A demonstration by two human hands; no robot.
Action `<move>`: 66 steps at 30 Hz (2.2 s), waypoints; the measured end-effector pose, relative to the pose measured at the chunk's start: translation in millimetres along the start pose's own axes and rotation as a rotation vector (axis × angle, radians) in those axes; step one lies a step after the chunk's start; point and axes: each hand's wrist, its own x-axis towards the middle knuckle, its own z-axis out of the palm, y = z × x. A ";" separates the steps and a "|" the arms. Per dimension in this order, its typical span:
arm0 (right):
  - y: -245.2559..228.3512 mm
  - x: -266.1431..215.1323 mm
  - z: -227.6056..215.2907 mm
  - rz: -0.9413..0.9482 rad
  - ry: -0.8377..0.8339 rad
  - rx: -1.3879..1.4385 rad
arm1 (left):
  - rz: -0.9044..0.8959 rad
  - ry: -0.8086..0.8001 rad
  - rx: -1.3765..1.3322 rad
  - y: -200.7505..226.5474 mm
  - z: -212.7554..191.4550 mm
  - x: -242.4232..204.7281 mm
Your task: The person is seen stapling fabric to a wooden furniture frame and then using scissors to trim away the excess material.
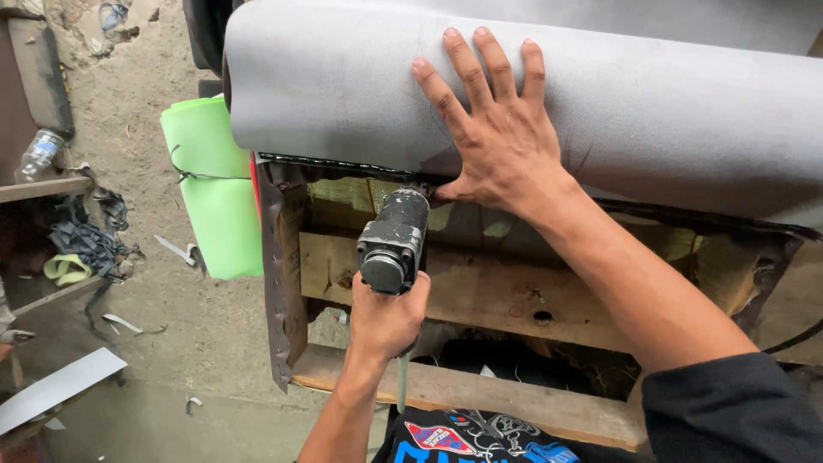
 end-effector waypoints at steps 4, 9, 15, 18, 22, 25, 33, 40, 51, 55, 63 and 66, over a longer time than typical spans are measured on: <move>-0.7 0.1 -0.3 -0.005 0.004 0.005 | -0.024 0.000 0.012 1.5 -1.3 0.7; -0.4 0.1 -0.3 -0.009 0.026 0.003 | -0.008 0.007 0.021 -1.7 0.3 2.7; -0.5 -0.3 1.2 -0.012 0.040 0.003 | -0.002 0.009 0.019 -0.7 1.3 3.4; -0.2 0.9 1.0 -0.009 0.031 -0.008 | 0.023 0.009 -0.042 0.5 2.6 5.1; -1.3 2.5 1.4 -0.004 0.010 -0.001 | 0.016 0.014 0.019 -7.5 0.8 9.9; -0.2 2.2 2.8 0.008 -0.009 -0.003 | 0.088 -0.001 -0.046 -5.6 -6.4 6.5; 1.9 6.0 3.6 -0.011 -0.005 -0.030 | 0.105 -0.032 -0.247 -13.0 -42.5 -59.3; -0.6 5.4 10.0 0.004 0.050 0.007 | 0.368 -0.003 -0.334 -46.9 -83.0 -95.8; -105.8 -57.3 47.8 0.052 0.647 0.156 | 0.215 0.064 -0.203 -78.6 -101.7 -31.9; -147.3 -28.2 80.4 0.689 0.191 1.060 | 0.366 0.059 -0.190 -89.4 -107.5 -2.1; -184.9 38.7 134.4 1.079 0.073 1.583 | 0.376 0.031 -0.135 -69.8 -137.0 24.7; -196.9 45.2 136.4 1.163 0.070 1.613 | 0.487 0.186 -0.044 -43.7 -142.4 21.0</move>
